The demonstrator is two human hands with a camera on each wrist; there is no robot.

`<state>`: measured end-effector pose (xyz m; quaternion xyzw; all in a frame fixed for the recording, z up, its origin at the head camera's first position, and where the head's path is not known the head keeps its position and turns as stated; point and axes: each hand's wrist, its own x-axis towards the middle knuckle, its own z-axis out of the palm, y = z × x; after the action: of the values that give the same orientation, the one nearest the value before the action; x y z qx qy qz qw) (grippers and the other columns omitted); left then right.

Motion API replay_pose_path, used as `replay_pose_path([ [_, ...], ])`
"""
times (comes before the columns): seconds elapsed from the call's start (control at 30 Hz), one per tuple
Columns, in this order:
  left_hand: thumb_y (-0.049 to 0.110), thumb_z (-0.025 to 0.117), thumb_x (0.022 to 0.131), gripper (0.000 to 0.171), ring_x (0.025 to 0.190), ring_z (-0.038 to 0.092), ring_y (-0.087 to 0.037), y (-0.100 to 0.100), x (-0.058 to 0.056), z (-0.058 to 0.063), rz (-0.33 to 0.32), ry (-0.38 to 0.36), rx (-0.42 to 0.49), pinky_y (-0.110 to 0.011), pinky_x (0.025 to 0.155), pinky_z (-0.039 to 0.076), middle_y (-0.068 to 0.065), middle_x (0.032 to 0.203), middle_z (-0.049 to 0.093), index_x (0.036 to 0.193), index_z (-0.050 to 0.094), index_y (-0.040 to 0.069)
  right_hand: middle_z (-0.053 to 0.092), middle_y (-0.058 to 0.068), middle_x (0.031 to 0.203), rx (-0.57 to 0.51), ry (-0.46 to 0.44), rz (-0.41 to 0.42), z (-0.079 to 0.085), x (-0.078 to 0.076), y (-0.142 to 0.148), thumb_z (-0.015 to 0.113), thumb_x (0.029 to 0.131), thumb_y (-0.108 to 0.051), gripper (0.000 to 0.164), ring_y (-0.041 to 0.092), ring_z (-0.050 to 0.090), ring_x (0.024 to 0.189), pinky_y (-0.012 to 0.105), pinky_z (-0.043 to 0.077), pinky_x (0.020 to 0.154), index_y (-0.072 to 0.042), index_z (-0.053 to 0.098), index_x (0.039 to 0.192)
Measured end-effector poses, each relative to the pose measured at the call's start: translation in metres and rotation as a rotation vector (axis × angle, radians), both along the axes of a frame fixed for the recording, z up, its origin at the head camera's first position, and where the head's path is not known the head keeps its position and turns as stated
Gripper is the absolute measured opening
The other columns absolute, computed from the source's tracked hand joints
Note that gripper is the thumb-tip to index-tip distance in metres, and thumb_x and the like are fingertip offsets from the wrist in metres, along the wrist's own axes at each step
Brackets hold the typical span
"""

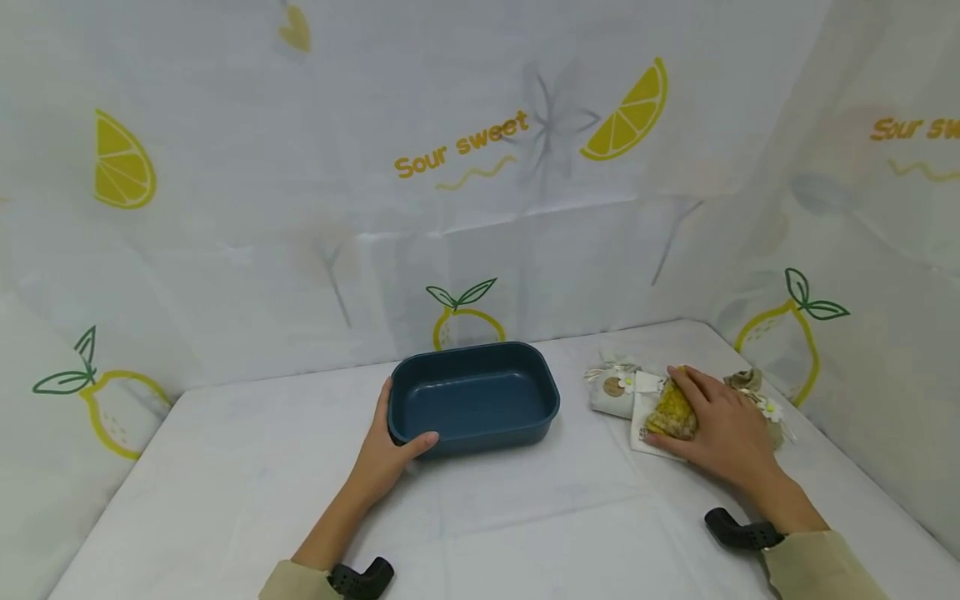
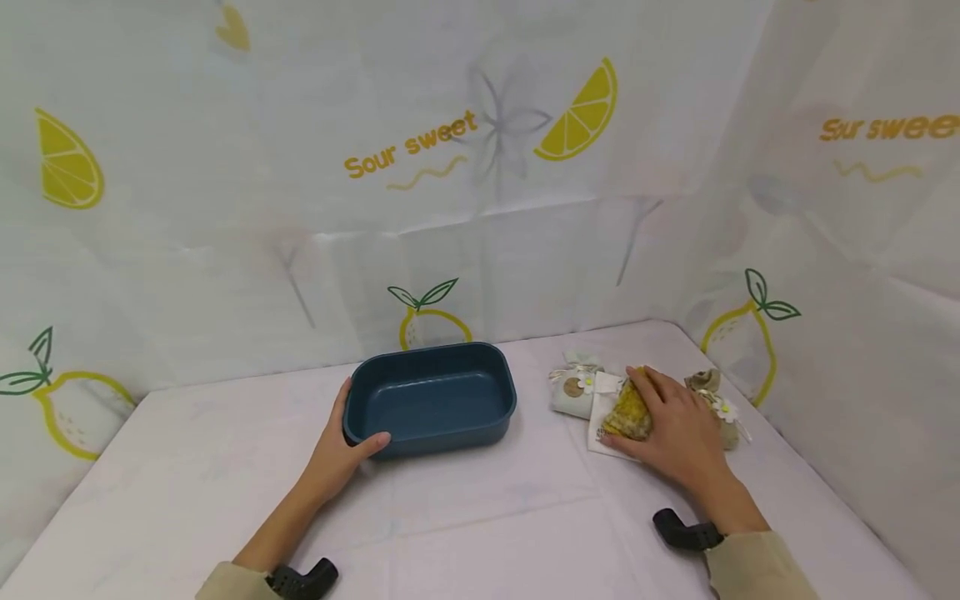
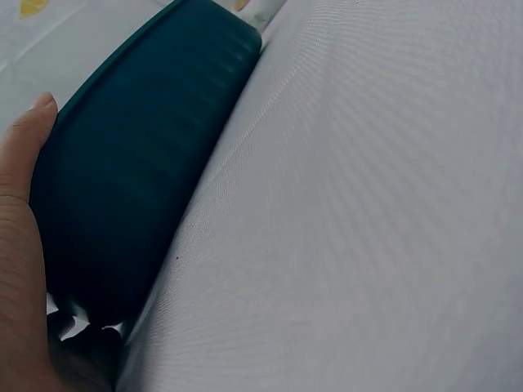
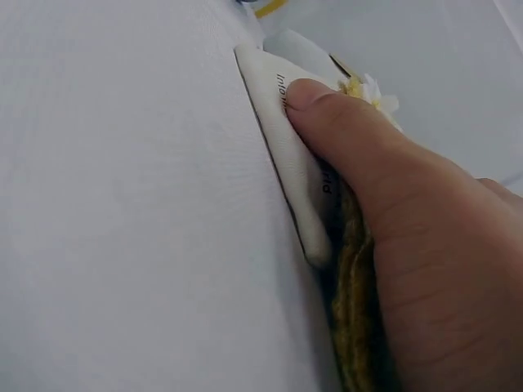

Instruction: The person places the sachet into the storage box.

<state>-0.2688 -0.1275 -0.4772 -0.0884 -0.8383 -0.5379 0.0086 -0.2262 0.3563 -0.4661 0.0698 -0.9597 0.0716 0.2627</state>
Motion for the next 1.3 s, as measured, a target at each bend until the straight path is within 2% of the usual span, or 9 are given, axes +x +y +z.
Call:
replay_pose_path([
  [0.27,0.042,0.078,0.086,0.111,0.157,0.017,-0.038,-0.0001,-0.0002,-0.0012,-0.001,0.000,0.007,-0.067,0.119,0.025,-0.006,0.172,0.009,0.163,0.000,0.034,0.056,0.026,0.140,-0.036,0.029,-0.005,-0.0010,-0.0016,-0.0001,0.086,0.066,-0.059,0.103,0.051,0.054,0.120,0.070,0.043,0.093,-0.013,0.048,0.150],
  [0.5,0.042,0.078,0.086,0.111,0.157,0.016,-0.038,0.0003,-0.0004,0.0010,0.000,0.004,-0.003,-0.068,0.119,0.025,-0.007,0.172,0.009,0.164,0.000,0.031,0.061,0.026,0.133,-0.097,0.138,0.033,-0.0035,-0.0042,0.0003,0.092,0.063,-0.043,0.096,0.049,0.059,0.111,0.066,0.048,0.086,-0.008,0.054,0.144],
  [0.67,0.043,0.078,0.086,0.111,0.157,0.018,-0.038,0.0000,-0.0013,-0.0003,0.001,0.000,0.000,-0.067,0.120,0.025,-0.007,0.172,0.010,0.164,-0.001,0.032,0.063,0.026,0.129,-0.109,0.196,0.053,-0.0031,-0.0039,0.0013,0.093,0.059,-0.037,0.096,0.048,0.061,0.106,0.064,0.050,0.083,-0.007,0.056,0.142],
  [0.77,0.043,0.078,0.086,0.111,0.157,0.018,-0.038,0.0001,-0.0015,-0.0015,0.002,-0.002,0.000,-0.067,0.120,0.025,-0.007,0.172,0.010,0.164,-0.001,0.032,0.064,0.026,0.129,-0.097,0.196,0.047,-0.0027,-0.0030,0.0015,0.093,0.058,-0.037,0.096,0.048,0.062,0.105,0.063,0.050,0.083,-0.007,0.057,0.141],
  [0.97,0.043,0.077,0.086,0.111,0.157,0.017,-0.038,0.0010,-0.0012,-0.0004,-0.003,-0.004,0.007,-0.067,0.120,0.025,-0.007,0.172,0.009,0.164,-0.001,0.030,0.061,0.024,0.134,-0.043,0.126,0.031,-0.0035,-0.0016,0.0010,0.091,0.058,-0.054,0.105,0.047,0.058,0.114,0.066,0.046,0.088,-0.012,0.053,0.146],
  [1.03,0.043,0.077,0.086,0.111,0.157,0.016,-0.038,0.0011,-0.0010,0.0001,-0.003,-0.005,0.009,-0.067,0.120,0.024,-0.007,0.172,0.009,0.164,-0.001,0.031,0.061,0.023,0.134,-0.036,0.128,0.045,-0.0040,-0.0018,0.0014,0.090,0.060,-0.052,0.103,0.047,0.058,0.114,0.066,0.046,0.088,-0.014,0.052,0.148],
  [1.17,0.044,0.077,0.086,0.111,0.157,0.017,-0.038,0.0008,-0.0009,0.0001,0.001,-0.004,0.001,-0.068,0.119,0.024,-0.007,0.172,0.009,0.164,0.000,0.030,0.063,0.024,0.131,-0.047,0.181,0.097,-0.0040,-0.0027,0.0025,0.086,0.061,-0.036,0.094,0.048,0.059,0.110,0.065,0.047,0.086,-0.017,0.053,0.147],
  [1.3,0.044,0.077,0.086,0.111,0.157,0.017,-0.039,0.0005,-0.0005,-0.0005,0.005,-0.004,-0.001,-0.068,0.119,0.025,-0.007,0.172,0.010,0.164,0.000,0.031,0.062,0.026,0.131,-0.067,0.206,0.119,-0.0010,-0.0021,0.0011,0.086,0.061,-0.034,0.095,0.049,0.060,0.108,0.066,0.047,0.084,-0.017,0.052,0.148],
])
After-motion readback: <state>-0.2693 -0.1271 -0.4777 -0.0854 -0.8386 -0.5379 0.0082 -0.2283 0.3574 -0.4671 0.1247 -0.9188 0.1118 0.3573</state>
